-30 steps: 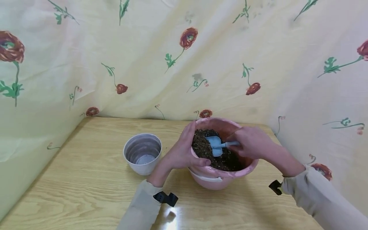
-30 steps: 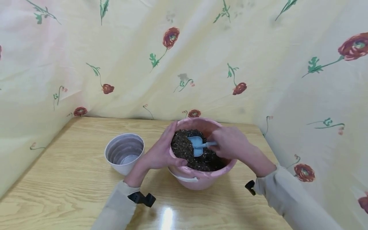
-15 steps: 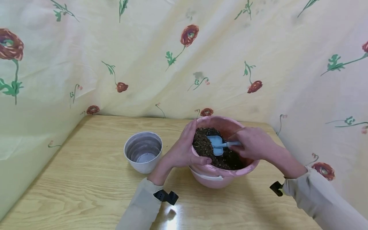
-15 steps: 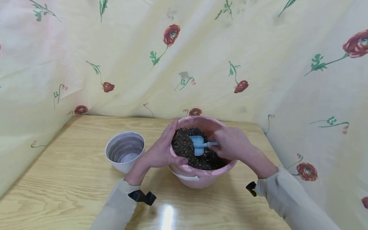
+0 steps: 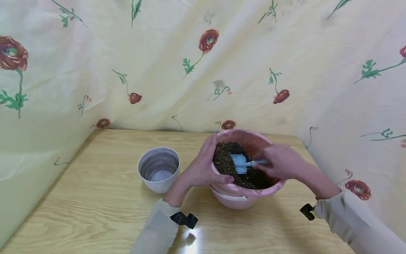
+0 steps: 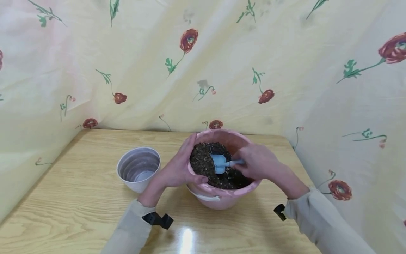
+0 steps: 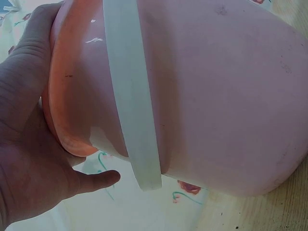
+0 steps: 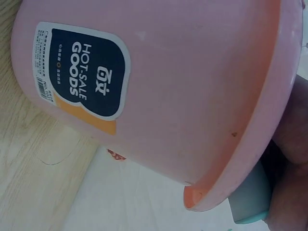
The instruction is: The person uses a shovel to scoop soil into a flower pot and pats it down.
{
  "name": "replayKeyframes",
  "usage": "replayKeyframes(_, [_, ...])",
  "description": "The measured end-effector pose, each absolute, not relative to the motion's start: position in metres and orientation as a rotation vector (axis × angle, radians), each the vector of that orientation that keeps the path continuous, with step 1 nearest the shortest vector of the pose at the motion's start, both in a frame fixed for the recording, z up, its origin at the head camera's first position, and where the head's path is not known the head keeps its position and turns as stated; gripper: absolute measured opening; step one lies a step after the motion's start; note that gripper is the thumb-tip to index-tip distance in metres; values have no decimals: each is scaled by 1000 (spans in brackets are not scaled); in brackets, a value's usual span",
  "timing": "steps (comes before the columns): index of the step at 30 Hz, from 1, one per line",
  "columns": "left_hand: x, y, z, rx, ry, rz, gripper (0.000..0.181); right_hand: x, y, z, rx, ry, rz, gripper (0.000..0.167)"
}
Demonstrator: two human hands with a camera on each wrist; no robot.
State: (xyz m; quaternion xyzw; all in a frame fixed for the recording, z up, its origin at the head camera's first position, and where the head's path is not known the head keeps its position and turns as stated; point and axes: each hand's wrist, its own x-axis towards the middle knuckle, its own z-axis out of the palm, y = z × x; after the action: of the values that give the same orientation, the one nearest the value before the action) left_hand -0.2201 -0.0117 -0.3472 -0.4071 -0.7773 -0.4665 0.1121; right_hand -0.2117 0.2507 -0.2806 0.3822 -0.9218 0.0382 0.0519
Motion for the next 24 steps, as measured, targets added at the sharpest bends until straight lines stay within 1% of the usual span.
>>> replayKeyframes(4, [-220,-12,-348,-1215,-2254,-1362,129,-211,250,-283,1160,-2811,131,5])
replayKeyframes(10, [-220,-11,-347,-1235,-2226,-1360,128,-211,249,-286,1153,-2793,98,7])
replayKeyframes(14, [-218,-11,-347,-1219,-2246,-1372,128,-208,250,-285,1120,-2788,102,4])
replayKeyframes(18, [-219,-11,-346,-1230,-2240,-1363,129,-205,250,-285,1101,-2791,121,10])
replayKeyframes(24, [-218,-12,-347,-1229,-2246,-1373,128,-204,249,-287,1089,-2799,99,12])
